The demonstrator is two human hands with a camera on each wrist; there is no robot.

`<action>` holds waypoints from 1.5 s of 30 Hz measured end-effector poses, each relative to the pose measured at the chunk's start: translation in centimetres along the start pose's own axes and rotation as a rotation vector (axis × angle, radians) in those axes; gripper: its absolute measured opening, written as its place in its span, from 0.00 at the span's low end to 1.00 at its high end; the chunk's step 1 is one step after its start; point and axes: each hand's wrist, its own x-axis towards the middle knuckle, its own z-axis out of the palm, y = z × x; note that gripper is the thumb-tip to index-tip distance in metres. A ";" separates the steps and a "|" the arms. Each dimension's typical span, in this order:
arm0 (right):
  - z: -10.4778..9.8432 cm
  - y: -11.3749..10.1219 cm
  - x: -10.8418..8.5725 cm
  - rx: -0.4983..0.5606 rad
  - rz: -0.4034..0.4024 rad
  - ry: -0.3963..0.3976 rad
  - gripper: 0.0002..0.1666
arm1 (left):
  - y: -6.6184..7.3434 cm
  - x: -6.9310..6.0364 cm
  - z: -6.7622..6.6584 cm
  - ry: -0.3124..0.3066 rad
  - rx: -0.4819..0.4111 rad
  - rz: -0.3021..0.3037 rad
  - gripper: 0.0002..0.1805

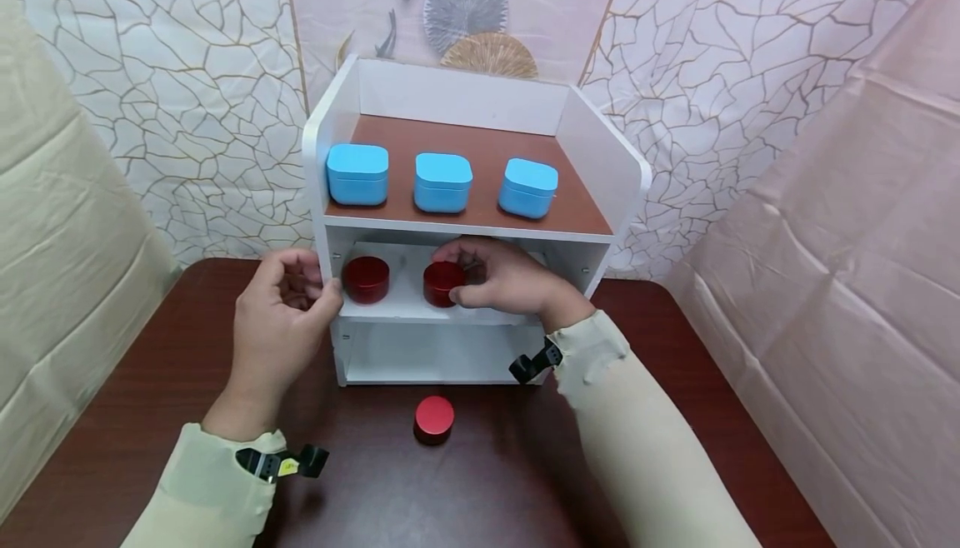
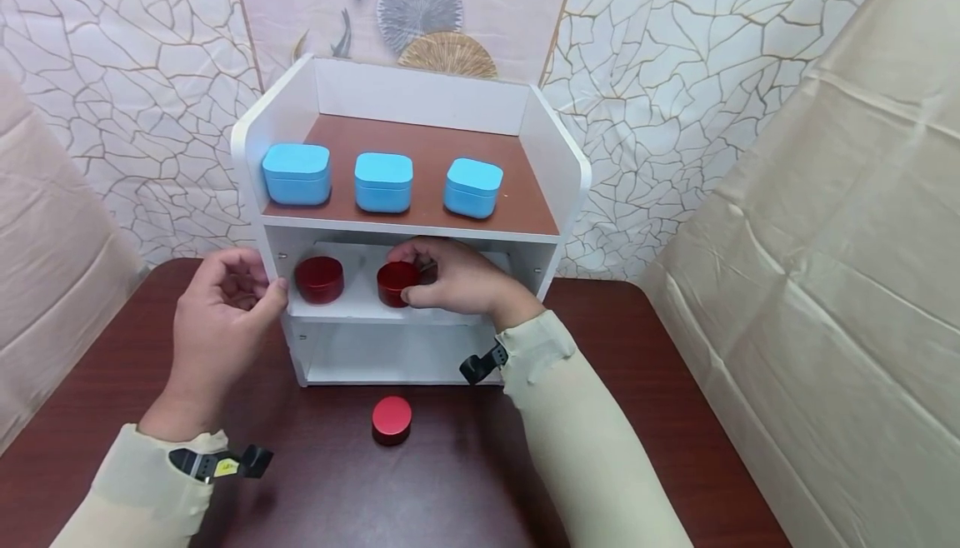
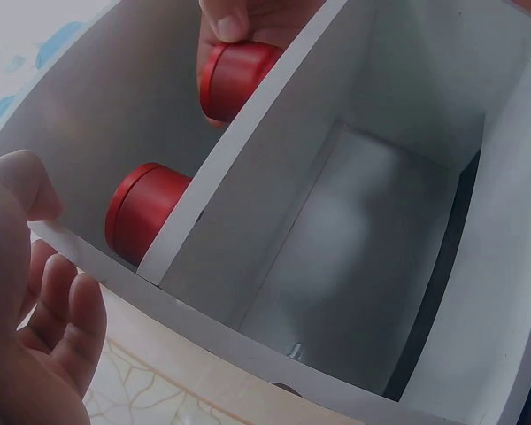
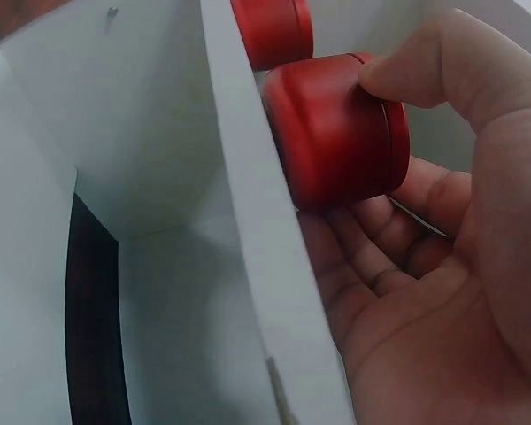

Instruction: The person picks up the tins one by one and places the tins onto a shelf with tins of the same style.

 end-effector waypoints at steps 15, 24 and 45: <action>0.0 0.1 0.0 0.014 0.001 -0.036 0.33 | 0.1 0.0 0.1 0.004 -0.001 -0.001 0.18; 0.1 0.1 0.0 -0.012 0.005 -0.057 0.44 | 0.1 -0.1 0.0 -0.002 0.008 -0.019 0.18; -0.9 -0.3 -3.7 -0.114 -0.060 0.083 0.48 | 0.0 0.1 0.1 -0.003 -0.011 -0.003 0.18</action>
